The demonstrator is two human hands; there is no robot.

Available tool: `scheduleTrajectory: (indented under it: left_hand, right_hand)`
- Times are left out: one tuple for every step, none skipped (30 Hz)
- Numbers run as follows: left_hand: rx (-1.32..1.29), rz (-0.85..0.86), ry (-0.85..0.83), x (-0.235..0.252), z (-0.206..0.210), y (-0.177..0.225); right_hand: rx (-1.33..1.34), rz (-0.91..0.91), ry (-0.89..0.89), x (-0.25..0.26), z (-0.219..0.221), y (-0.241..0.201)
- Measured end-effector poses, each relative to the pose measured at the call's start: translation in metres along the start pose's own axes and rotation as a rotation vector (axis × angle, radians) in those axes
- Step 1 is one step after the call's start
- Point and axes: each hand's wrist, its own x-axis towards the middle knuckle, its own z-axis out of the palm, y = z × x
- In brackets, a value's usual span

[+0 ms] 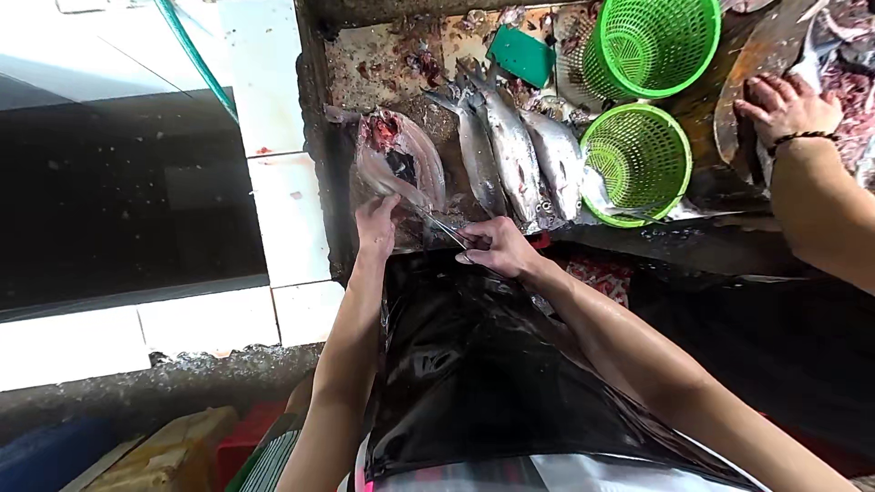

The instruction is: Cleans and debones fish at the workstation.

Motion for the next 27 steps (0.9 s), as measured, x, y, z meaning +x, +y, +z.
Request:
scheduleTrajectory:
  left_hand:
    - [0.003, -0.005, 0.001, 0.000, 0.000, 0.000]
    - [0.010, -0.011, 0.006, 0.001, 0.000, -0.001]
    - [0.016, -0.016, 0.012, 0.001, -0.001, -0.001]
    - [0.025, -0.016, 0.014, 0.003, -0.002, -0.001]
    - [0.037, -0.009, 0.009, 0.004, -0.004, -0.002]
    - [0.063, 0.006, -0.011, 0.003, -0.006, -0.003]
    - [0.128, 0.018, -0.050, 0.001, -0.009, -0.003]
    - [0.250, 0.015, -0.100, -0.004, -0.013, -0.002]
    - [0.457, -0.013, -0.142, -0.012, -0.015, 0.004]
    - [0.732, -0.060, -0.194, -0.018, -0.013, 0.014]
    - [0.993, -0.119, -0.281, -0.028, -0.011, 0.022]
    - [1.166, -0.158, -0.374, -0.043, -0.008, 0.026]
    - [1.232, -0.174, -0.460, -0.054, -0.002, 0.029]
    - [1.198, -0.155, -0.531, -0.060, 0.007, 0.031]
    - [1.094, -0.123, -0.571, -0.063, 0.014, 0.030]
    - [0.948, -0.080, -0.560, -0.061, 0.020, 0.026]
    - [0.780, -0.013, -0.461, -0.055, 0.023, 0.023]
    - [0.598, 0.112, -0.252, -0.046, 0.023, 0.019]
    - [0.443, 0.303, -0.009, -0.029, 0.018, 0.016]
    - [0.362, 0.471, 0.201, -0.006, 0.009, 0.020]
    - [0.388, 0.546, 0.370, 0.015, -0.002, 0.030]
    - [0.467, 0.540, 0.452, 0.032, -0.014, 0.039]
    - [0.568, 0.499, 0.458, 0.041, -0.022, 0.045]
    - [0.689, 0.445, 0.389, 0.044, -0.026, 0.050]
    - [0.804, 0.398, 0.268, 0.046, -0.028, 0.053]
    - [0.900, 0.336, 0.147, 0.044, -0.030, 0.054]
    - [0.968, 0.264, 0.059, 0.037, -0.029, 0.053]
  right_hand:
    - [-0.024, -0.019, 0.019, -0.002, 0.000, 0.000]
    - [-0.078, -0.064, 0.065, -0.006, 0.001, 0.000]
    - [-0.156, -0.134, 0.140, -0.009, 0.003, 0.000]
    - [-0.231, -0.181, 0.221, -0.011, 0.004, 0.000]
    - [-0.289, -0.160, 0.277, -0.014, 0.004, 0.000]
    - [-0.348, -0.061, 0.284, -0.017, 0.002, -0.001]
    - [-0.383, 0.058, 0.271, -0.020, -0.001, 0.000]
    - [-0.410, 0.120, 0.277, -0.025, -0.002, 0.001]
    - [-0.436, 0.123, 0.303, -0.032, -0.001, 0.003]
    - [-0.472, 0.094, 0.341, -0.034, -0.003, 0.004]
    - [-0.511, 0.054, 0.375, -0.037, -0.003, 0.004]
    - [-0.548, 0.032, 0.395, -0.042, 0.002, 0.001]
    - [-0.580, 0.013, 0.402, -0.044, 0.005, -0.003]
    - [-0.610, -0.012, 0.401, -0.040, 0.008, -0.007]
    - [-0.634, -0.031, 0.380, -0.037, 0.012, -0.011]
    - [-0.646, -0.059, 0.344, -0.032, 0.016, -0.013]
    - [-0.649, -0.087, 0.301, -0.027, 0.019, -0.014]
    - [-0.638, -0.101, 0.252, -0.025, 0.021, -0.015]
    - [-0.618, -0.103, 0.212, -0.024, 0.022, -0.016]
    - [-0.605, -0.102, 0.196, -0.024, 0.022, -0.016]
    - [-0.591, -0.097, 0.199, -0.026, 0.022, -0.015]
    - [-0.564, -0.083, 0.209, -0.029, 0.022, -0.013]
    - [-0.527, -0.059, 0.217, -0.033, 0.022, -0.008]
    - [-0.488, -0.035, 0.216, -0.037, 0.021, -0.003]
    - [-0.453, -0.020, 0.210, -0.038, 0.020, 0.002]
    - [-0.421, -0.006, 0.195, -0.041, 0.020, 0.007]
    - [-0.385, 0.009, 0.179, -0.043, 0.021, 0.010]
